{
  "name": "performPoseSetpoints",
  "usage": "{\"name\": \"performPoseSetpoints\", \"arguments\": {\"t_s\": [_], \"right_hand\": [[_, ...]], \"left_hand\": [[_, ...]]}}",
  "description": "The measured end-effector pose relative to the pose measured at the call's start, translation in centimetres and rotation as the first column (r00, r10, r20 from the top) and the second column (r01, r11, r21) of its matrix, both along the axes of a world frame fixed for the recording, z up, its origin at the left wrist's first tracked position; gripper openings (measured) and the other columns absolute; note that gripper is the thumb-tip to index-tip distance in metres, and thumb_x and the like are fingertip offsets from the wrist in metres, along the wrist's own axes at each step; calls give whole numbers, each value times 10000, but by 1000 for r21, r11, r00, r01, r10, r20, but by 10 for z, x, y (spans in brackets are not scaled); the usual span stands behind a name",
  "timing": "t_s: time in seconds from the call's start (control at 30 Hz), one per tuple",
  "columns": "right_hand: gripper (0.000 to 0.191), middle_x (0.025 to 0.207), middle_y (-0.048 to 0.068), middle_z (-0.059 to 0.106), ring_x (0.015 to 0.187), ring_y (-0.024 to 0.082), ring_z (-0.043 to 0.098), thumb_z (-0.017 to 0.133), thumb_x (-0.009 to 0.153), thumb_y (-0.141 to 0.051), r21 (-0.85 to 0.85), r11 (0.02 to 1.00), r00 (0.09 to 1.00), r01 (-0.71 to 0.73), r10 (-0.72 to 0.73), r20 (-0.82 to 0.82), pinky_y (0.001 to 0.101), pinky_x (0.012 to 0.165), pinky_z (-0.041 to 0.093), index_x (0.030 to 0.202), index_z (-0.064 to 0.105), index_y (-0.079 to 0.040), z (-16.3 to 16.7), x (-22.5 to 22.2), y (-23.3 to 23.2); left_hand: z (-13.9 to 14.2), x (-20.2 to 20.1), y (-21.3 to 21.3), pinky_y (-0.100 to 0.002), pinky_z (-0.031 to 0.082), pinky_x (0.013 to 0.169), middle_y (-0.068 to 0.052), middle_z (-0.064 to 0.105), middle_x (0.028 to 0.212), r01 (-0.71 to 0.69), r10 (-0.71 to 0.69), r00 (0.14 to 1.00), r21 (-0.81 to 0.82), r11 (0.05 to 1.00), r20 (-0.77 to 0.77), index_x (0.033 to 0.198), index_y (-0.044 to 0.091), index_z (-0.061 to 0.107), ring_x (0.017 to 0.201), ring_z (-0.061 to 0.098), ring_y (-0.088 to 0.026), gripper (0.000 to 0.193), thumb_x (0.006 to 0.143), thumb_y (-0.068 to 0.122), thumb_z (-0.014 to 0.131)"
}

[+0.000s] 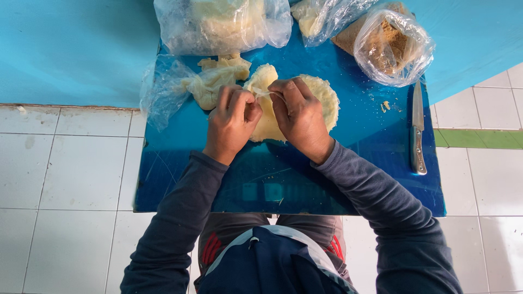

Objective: The person sits at a small blue table and shapes dough by hand, stretching and pressing pieces of dough and using a plastic sheet to flatten them into round flat discs. The person works the dough pieces one at a time, setting finished discs on the table beside plastic bags of dough and a brown powdery ingredient.

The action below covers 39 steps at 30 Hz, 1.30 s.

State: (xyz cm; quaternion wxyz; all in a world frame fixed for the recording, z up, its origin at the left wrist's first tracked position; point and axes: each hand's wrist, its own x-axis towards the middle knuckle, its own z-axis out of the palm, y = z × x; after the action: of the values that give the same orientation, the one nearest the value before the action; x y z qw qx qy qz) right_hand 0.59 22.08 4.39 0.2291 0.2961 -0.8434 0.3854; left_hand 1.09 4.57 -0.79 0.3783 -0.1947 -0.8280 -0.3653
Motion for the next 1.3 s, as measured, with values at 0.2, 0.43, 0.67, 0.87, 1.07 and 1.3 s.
{"name": "performPoseSetpoints", "arguments": {"t_s": [0.2, 0.43, 0.67, 0.87, 1.07, 1.3], "right_hand": [[246, 1069, 147, 649, 953, 313, 699, 695, 975, 65, 38, 995, 995, -95, 96, -31, 379, 798, 581, 1200, 639, -16, -2, 2, -1], [256, 1041, 153, 633, 922, 306, 682, 692, 956, 75, 91, 992, 995, -88, 92, -40, 386, 784, 580, 1196, 640, 6, -2, 2, 2], [221, 994, 135, 628, 876, 297, 677, 706, 966, 58, 64, 995, 995, -75, 79, -61, 380, 740, 575, 1168, 636, 1, -6, 2, -2], [140, 968, 120, 667, 766, 233, 661, 716, 975, 32, -23, 998, 993, 55, -52, 109, 358, 671, 537, 1100, 683, -24, -9, -3, 0], [230, 1130, 109, 646, 987, 225, 719, 718, 990, 1, -193, 964, 954, -183, 221, 201, 337, 832, 602, 1205, 636, -17, -7, -7, 2], [309, 1044, 121, 638, 900, 241, 707, 740, 934, -21, 123, 988, 987, -90, 71, 146, 338, 760, 585, 1215, 613, -28, -1, -9, 10]], "left_hand": [[3, 0, -3, -333, 618, 725, -79, 562, 1109, -13, 13, 999, -19, 1000, -45, 1153, 77, 575, 922, 692, -266, 290, 949, 68, 781], [5, 4, -6, -315, 622, 689, -72, 579, 1077, -27, 25, 999, -69, 997, -26, 1166, 102, 639, 848, 706, -205, 247, 970, 68, 786], [1, 0, -5, -306, 614, 669, -67, 566, 1036, -60, 59, 998, -39, 997, -35, 1111, 80, 610, 814, 687, -199, 233, 959, 17, 775], [-2, 1, -5, -317, 606, 669, -62, 549, 1019, -53, 53, 998, -13, 999, -32, 1082, 80, 587, 804, 662, -204, 232, 951, -16, 751], [-2, 1, -6, -312, 619, 692, -79, 550, 1061, -4, 3, 999, -22, 1000, -33, 1112, 76, 584, 874, 679, -219, 243, 965, 13, 768], [-2, 3, -5, -321, 626, 711, -83, 569, 1107, 35, -35, 999, 16, 999, -10, 1163, 90, 590, 916, 687, -218, 246, 999, 28, 763]]}}
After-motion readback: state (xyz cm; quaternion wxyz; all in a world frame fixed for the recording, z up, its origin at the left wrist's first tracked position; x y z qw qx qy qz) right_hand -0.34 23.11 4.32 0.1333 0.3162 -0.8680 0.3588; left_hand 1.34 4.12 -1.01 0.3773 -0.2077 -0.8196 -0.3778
